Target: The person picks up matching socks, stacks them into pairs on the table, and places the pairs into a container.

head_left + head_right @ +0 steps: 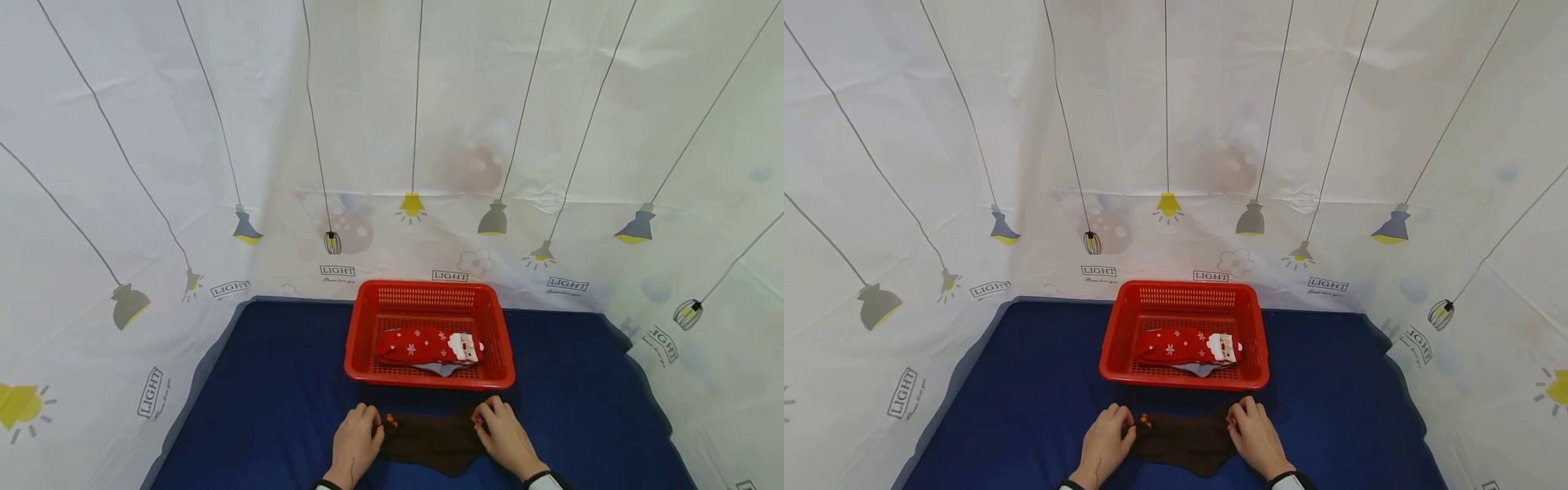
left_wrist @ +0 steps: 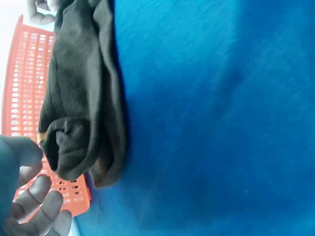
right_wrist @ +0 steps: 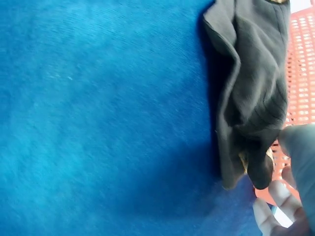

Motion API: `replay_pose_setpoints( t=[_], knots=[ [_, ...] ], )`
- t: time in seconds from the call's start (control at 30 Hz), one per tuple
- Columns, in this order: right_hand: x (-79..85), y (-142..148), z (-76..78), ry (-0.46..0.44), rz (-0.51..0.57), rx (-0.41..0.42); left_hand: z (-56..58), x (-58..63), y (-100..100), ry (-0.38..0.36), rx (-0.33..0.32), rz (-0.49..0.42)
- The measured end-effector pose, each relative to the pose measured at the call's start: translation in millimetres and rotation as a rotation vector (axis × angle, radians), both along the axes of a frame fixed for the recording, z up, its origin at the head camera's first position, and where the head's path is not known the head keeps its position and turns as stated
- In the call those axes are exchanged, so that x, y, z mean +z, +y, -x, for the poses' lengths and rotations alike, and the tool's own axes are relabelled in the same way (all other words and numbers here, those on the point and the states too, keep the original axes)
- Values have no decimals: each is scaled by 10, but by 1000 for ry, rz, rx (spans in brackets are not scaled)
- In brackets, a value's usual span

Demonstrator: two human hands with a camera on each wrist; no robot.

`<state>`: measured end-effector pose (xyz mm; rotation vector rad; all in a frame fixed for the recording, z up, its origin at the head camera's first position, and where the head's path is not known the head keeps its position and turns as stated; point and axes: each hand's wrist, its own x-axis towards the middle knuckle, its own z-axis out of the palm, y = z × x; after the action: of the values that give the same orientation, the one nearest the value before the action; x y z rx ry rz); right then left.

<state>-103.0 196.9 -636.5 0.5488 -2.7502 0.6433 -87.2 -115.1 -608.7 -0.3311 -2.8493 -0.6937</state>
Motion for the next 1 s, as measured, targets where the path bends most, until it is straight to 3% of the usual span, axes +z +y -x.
replay_pose_setpoints(
  t=[0.17,0.33,0.57,0.83,1.0],
  knots=[
    [-37,-52,-53,-76,-41,14,-60,-76,29,6,-55,71],
    [-68,-111,-66,-107,-78,4,-42,-152,69,23,-58,117],
    [-140,-163,-88,-72,-177,20,-20,-231,88,-19,-64,193],
    [-188,-202,-82,-43,-231,43,-14,-310,90,2,-76,226],
    [-125,-177,-73,-69,-239,47,6,-334,98,24,-91,214]
  ],
)
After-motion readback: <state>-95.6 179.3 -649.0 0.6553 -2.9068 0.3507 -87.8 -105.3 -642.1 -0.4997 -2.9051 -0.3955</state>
